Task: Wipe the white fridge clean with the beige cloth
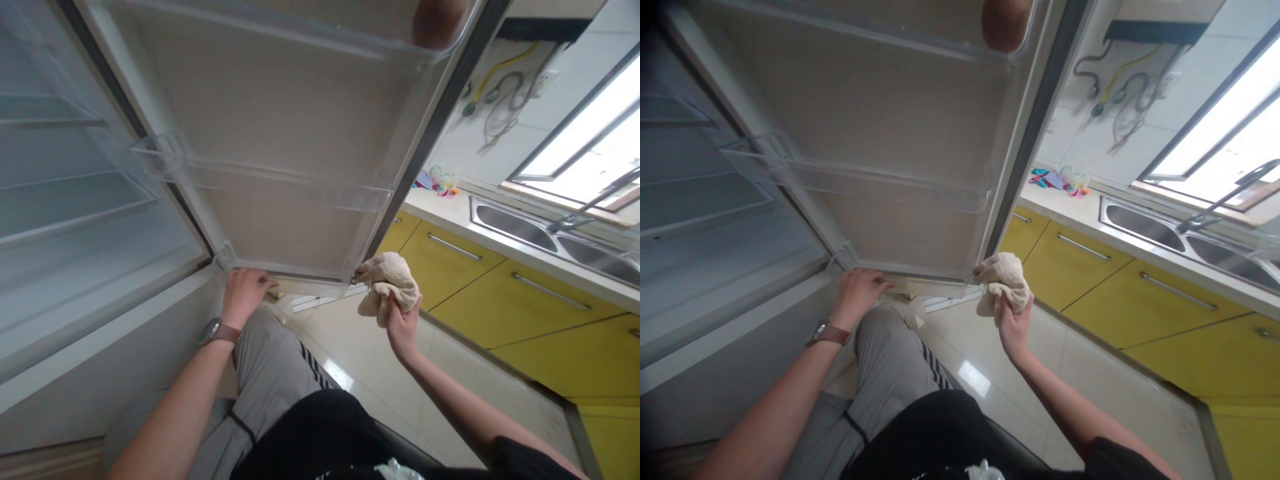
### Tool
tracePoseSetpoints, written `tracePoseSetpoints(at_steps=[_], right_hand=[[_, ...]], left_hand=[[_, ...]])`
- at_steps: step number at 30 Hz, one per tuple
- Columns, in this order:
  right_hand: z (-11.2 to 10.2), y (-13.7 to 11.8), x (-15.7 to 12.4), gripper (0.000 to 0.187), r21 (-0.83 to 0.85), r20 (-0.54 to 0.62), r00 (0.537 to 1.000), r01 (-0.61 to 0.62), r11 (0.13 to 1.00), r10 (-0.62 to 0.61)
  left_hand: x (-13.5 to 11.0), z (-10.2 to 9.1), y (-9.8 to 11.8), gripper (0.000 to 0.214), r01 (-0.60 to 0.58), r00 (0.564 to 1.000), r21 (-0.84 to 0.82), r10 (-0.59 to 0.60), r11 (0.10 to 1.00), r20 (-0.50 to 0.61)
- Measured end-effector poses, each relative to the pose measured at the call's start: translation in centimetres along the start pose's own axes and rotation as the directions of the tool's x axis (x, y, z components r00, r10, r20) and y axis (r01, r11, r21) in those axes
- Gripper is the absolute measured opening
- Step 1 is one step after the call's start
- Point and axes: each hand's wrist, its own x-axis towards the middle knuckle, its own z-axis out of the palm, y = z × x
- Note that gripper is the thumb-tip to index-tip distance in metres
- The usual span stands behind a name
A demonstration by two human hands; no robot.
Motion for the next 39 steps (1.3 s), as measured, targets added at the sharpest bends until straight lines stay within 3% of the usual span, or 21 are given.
tracePoseSetpoints(at_steps=[3, 6, 9, 11, 13, 18, 21, 24, 27, 29, 31, 33, 35, 37, 39], right_hand=[[1.9, 1.6, -1.2, 0.056, 0.033, 0.183, 0.983, -0.03, 0.999, 0.024], [5.2, 3.3, -3.9, 0.053, 0.087, 0.321, 0.941, -0.141, 0.986, 0.106], [8.0, 3.8, -6.2, 0.051, 0.12, 0.254, 0.949, -0.223, 0.967, 0.187], [9.1, 3.2, -7.1, 0.051, 0.131, 0.181, 0.957, -0.251, 0.959, 0.226], [10.1, 2.4, -7.6, 0.052, 0.161, 0.178, 0.952, -0.279, 0.947, 0.25], [12.9, 0.5, -8.3, 0.05, 0.27, 0.412, 0.89, -0.322, 0.908, 0.193], [14.3, -0.2, -7.9, 0.047, 0.28, 0.472, 0.865, -0.331, 0.901, 0.171], [13.8, -1.0, -6.5, 0.051, 0.288, 0.548, 0.814, -0.403, 0.869, 0.196], [11.1, -2.1, -3.9, 0.056, 0.257, 0.681, 0.689, -0.54, 0.801, 0.247], [8.8, -3.1, -1.5, 0.058, 0.205, 0.695, 0.658, -0.567, 0.798, 0.289], [6.6, -4.6, 1.3, 0.059, 0.186, 0.641, 0.724, -0.471, 0.862, 0.257], [4.8, -6.4, 3.9, 0.056, 0.185, 0.545, 0.832, -0.237, 0.954, 0.101], [3.8, -7.9, 5.9, 0.054, 0.097, 0.484, 0.871, 0.044, 0.994, -0.086], [3.9, -8.8, 6.9, 0.055, -0.069, 0.538, 0.814, 0.302, 0.951, -0.219], [5.0, -8.5, 6.7, 0.058, -0.229, 0.675, 0.691, 0.529, 0.817, -0.258]], left_hand=[[0.0, -0.1, 0.2, 0.033, 0.013, 1.0, 0.007, -0.013, 1.0, 0.007], [0.2, 0.0, 0.5, 0.037, 0.028, 1.0, 0.026, -0.028, 0.999, 0.006], [0.4, 0.2, 0.8, 0.041, 0.03, 1.0, 0.027, -0.03, 0.999, 0.003], [0.5, 0.4, 1.0, 0.041, 0.035, 0.999, 0.017, -0.035, 0.999, -0.011], [0.7, 0.7, 1.2, 0.041, 0.041, 0.999, 0.011, -0.041, 0.999, -0.033], [1.0, 1.2, 1.6, 0.042, 0.042, 0.998, 0.023, -0.041, 0.999, -0.046], [1.1, 1.3, 1.8, 0.043, 0.039, 0.998, 0.03, -0.038, 0.999, -0.041], [1.2, 1.2, 2.0, 0.043, 0.046, 0.998, 0.034, -0.045, 0.998, -0.035], [1.2, 1.3, 2.0, 0.042, 0.043, 0.999, 0.02, -0.042, 0.999, -0.031], [1.2, 1.3, 1.9, 0.04, 0.051, 0.998, 0.0, -0.051, 0.999, -0.022], [1.1, 1.4, 1.8, 0.037, 0.064, 0.998, -0.02, -0.064, 0.998, -0.007], [1.1, 1.4, 1.7, 0.035, 0.068, 0.998, -0.029, -0.067, 0.997, 0.005], [1.0, 1.3, 1.7, 0.036, 0.067, 0.998, -0.024, -0.066, 0.997, 0.007], [1.0, 1.2, 1.7, 0.039, 0.067, 0.998, -0.016, -0.067, 0.998, 0.007], [0.9, 1.1, 1.6, 0.04, 0.064, 0.998, -0.013, -0.064, 0.998, 0.0]])
